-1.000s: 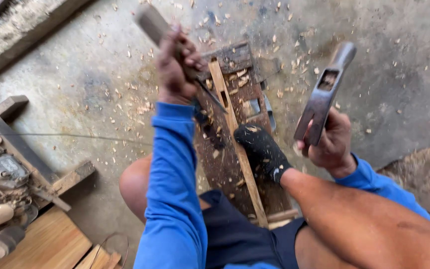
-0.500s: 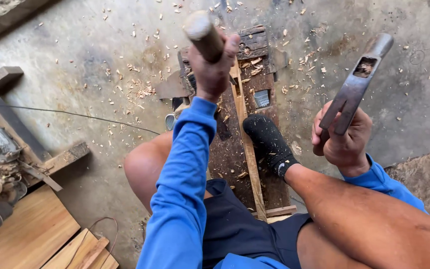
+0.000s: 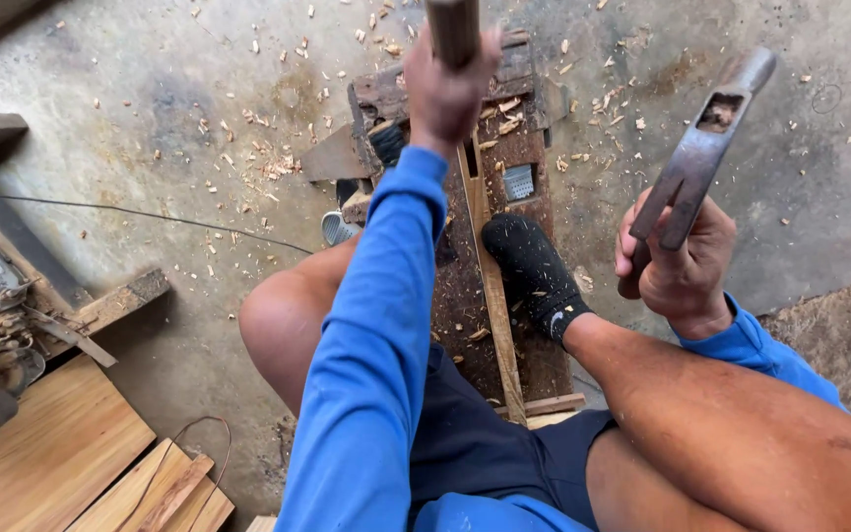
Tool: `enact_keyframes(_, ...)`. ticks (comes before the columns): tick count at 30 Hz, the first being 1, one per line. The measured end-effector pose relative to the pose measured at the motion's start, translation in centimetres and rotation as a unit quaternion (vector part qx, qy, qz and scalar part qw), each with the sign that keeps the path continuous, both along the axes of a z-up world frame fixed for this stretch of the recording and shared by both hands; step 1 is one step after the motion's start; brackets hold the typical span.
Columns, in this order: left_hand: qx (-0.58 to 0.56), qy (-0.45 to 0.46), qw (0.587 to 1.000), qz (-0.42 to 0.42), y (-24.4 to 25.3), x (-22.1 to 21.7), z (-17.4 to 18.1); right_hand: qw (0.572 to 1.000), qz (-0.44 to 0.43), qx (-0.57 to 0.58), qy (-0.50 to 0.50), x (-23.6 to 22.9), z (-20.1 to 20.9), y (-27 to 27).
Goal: The person sits on the floor and uses a hammer to strike a wooden chisel, carving a groove into a small piece of wood held in a wooden vise. The person repeatedly repositions the chisel and strikes it to deepen the cut.
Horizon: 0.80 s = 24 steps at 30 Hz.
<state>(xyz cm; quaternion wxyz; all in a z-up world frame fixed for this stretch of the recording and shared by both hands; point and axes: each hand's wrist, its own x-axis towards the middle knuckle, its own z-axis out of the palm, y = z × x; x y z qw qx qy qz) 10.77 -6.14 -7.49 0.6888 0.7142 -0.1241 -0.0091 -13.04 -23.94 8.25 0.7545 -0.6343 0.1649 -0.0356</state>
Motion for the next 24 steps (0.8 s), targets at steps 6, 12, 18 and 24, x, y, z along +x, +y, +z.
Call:
enact_keyframes(6, 0.002, 0.201, 0.98, 0.006, -0.7, 0.7, 0.2, 1.0, -0.002, 0.002, 0.009, 0.4, -0.2, 0.2)
enact_keyframes(12, -0.402, 0.435, 0.805, -0.015, 3.3, 3.4, 3.1, 0.999, -0.008, -0.019, 0.037, 0.6, -0.7, 0.2)
enact_keyframes(18, -0.341, 0.316, 0.885, 0.005, 7.6, 1.4, 8.5, 0.999, -0.01, -0.011, 0.041, 0.2, 0.0, -0.1)
enact_keyframes(24, -0.341, 0.249, 0.904, 0.062, 6.8, -1.2, 7.7, 0.999, -0.009, -0.004, 0.036, -0.1, -0.2, -0.3)
